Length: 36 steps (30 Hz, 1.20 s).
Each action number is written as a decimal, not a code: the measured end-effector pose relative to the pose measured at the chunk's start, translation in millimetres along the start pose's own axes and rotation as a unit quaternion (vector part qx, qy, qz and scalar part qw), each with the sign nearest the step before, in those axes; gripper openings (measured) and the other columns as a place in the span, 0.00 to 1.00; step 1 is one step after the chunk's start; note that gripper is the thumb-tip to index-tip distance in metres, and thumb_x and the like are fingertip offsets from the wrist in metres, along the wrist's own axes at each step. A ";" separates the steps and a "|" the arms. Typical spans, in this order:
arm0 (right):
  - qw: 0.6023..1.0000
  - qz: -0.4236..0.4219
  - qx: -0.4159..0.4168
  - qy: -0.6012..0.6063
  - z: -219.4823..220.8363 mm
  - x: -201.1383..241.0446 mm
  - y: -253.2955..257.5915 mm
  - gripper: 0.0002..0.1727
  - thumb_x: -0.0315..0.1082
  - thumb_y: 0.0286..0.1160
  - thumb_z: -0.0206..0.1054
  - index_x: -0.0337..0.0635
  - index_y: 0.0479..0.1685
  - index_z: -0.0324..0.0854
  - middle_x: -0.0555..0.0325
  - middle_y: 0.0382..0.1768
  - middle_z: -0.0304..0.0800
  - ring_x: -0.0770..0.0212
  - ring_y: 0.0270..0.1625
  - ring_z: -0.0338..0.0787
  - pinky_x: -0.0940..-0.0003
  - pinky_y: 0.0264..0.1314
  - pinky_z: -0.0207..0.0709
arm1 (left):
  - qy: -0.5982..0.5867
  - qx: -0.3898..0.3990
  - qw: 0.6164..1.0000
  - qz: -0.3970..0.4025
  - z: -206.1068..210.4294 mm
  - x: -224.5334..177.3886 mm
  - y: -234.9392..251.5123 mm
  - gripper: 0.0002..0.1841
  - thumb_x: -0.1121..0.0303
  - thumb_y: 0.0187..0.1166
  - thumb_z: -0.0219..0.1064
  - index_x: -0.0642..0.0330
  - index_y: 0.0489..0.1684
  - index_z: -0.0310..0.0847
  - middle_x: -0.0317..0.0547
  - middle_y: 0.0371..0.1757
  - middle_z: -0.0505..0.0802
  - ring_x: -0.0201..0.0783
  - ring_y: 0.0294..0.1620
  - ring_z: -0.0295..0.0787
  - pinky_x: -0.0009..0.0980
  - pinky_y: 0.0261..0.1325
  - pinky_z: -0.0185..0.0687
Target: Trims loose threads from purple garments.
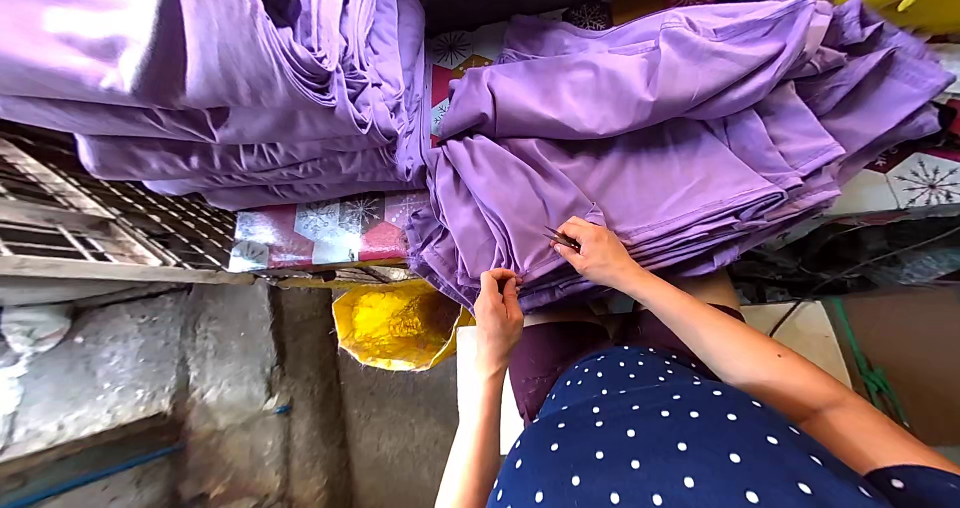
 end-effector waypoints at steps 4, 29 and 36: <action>1.000 -0.005 0.002 -0.004 1.0 0.8 -0.5 0.09 0.32 0.80 0.68 0.36 0.47 0.89 0.48 0.50 0.90 0.50 0.48 0.91 0.45 0.52 0.83 | 0.074 0.002 0.996 -0.051 7.9 6.6 6.8 0.17 0.62 0.79 0.70 0.71 0.49 0.84 0.50 0.33 0.90 0.35 0.32 0.88 0.29 0.39 0.84; 0.899 0.140 0.289 0.299 59.3 45.6 -53.2 0.31 0.52 0.97 0.37 0.41 0.38 0.80 0.73 0.14 0.61 0.77 0.14 0.60 0.80 0.21 0.58 | 0.132 -0.092 0.987 -0.017 -31.9 -28.5 -21.1 0.09 0.76 0.84 0.59 0.73 0.42 0.84 0.54 0.35 0.93 0.38 0.35 0.94 0.30 0.43 0.90; 0.819 0.242 0.344 0.390 78.7 59.3 -64.5 0.32 0.60 0.94 0.37 0.47 0.32 0.75 0.74 0.10 0.57 0.79 0.09 0.53 0.82 0.13 0.48 | 0.158 -0.123 0.978 0.057 -38.2 -46.8 -24.9 0.08 0.76 0.83 0.61 0.71 0.38 0.85 0.54 0.37 0.91 0.39 0.41 0.90 0.24 0.50 0.84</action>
Point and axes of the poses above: each hand's wrist, its own y-axis towards the middle knuckle, its own z-axis out of the palm, x = y × z, the point moved 10 cm from there along y, towards the middle knuckle
